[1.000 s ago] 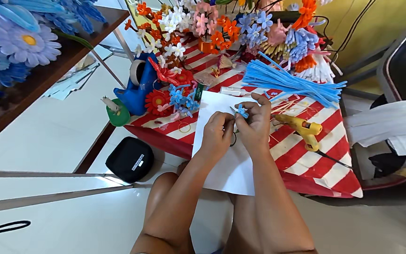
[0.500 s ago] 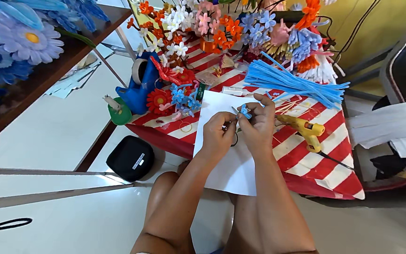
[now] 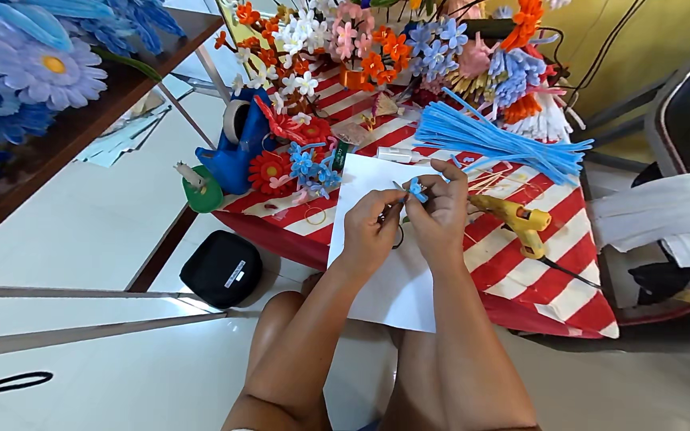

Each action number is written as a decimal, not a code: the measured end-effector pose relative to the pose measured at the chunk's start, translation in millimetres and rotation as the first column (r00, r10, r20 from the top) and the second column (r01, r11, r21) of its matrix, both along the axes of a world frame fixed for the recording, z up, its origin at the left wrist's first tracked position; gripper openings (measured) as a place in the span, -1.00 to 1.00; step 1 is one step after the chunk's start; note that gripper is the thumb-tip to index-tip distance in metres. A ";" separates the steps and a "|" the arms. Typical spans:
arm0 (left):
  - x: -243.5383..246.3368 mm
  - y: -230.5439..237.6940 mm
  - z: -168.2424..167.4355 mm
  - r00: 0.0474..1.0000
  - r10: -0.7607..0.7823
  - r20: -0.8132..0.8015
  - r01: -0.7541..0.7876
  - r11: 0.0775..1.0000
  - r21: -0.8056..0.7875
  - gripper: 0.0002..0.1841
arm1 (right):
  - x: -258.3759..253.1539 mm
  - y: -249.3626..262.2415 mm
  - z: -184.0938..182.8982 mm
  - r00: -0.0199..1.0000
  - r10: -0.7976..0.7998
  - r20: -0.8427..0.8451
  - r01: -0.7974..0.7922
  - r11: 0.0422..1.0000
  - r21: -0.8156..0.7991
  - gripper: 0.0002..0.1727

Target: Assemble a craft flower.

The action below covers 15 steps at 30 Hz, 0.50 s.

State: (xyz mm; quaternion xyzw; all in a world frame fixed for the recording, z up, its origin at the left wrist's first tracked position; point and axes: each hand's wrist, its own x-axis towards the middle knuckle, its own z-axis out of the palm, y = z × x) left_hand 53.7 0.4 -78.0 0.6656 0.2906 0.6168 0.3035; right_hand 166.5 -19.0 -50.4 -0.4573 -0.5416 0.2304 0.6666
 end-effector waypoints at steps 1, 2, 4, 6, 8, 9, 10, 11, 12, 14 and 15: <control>0.0 -0.1 0.4 1.000 0.006 -0.010 -0.006 1.000 0.000 -0.81 | 0.2 0.3 -0.3 1.000 0.001 0.001 -0.001 1.000 0.001 -0.54; -0.1 -0.1 0.9 1.000 0.006 -0.018 -0.006 1.000 -0.002 -0.80 | 0.7 0.7 -1.2 1.000 0.006 0.001 -0.006 1.000 0.003 -0.50; 0.0 0.1 2.2 1.000 -0.004 -0.020 0.004 1.000 -0.010 -0.79 | 1.8 0.7 -1.4 1.000 0.011 0.004 -0.011 1.000 -0.001 -0.48; 0.6 -0.2 3.1 1.000 -0.014 -0.008 0.014 0.999 -0.029 -0.79 | 2.8 0.0 -0.5 1.000 0.005 0.006 -0.005 1.000 -0.003 -0.51; 0.8 -0.7 4.1 1.000 -0.025 0.000 0.025 0.997 -0.068 -0.79 | 4.2 1.5 -2.0 1.000 0.021 0.012 -0.021 1.000 0.015 -0.46; 0.8 -1.0 4.6 0.999 -0.033 0.006 0.033 0.996 -0.088 -0.79 | 5.8 3.2 -4.6 0.999 0.049 0.011 -0.049 0.999 0.024 -0.36; 0.8 -1.4 5.0 0.999 -0.043 0.015 0.044 0.993 -0.109 -0.79 | 7.1 4.5 -6.3 0.998 0.066 0.013 -0.067 0.997 0.031 -0.31; 0.8 -1.8 5.4 0.998 -0.055 0.026 0.058 0.990 -0.130 -0.78 | 7.9 5.2 -7.1 0.997 0.078 0.016 -0.079 0.996 0.033 -0.27; 0.7 -2.1 5.9 0.997 -0.065 0.040 0.071 0.986 -0.153 -0.78 | 8.2 5.5 -7.2 0.996 0.086 0.017 -0.086 0.996 0.029 -0.25; -0.1 -2.1 6.7 0.995 -0.077 0.060 0.087 0.976 -0.201 -0.78 | 8.0 5.1 -6.4 0.995 0.098 0.010 -0.098 0.995 0.015 -0.24; -0.8 -1.7 6.9 0.994 -0.081 0.067 0.095 0.969 -0.228 -0.77 | 8.1 5.2 -6.3 0.995 0.103 0.008 -0.103 0.995 0.012 -0.23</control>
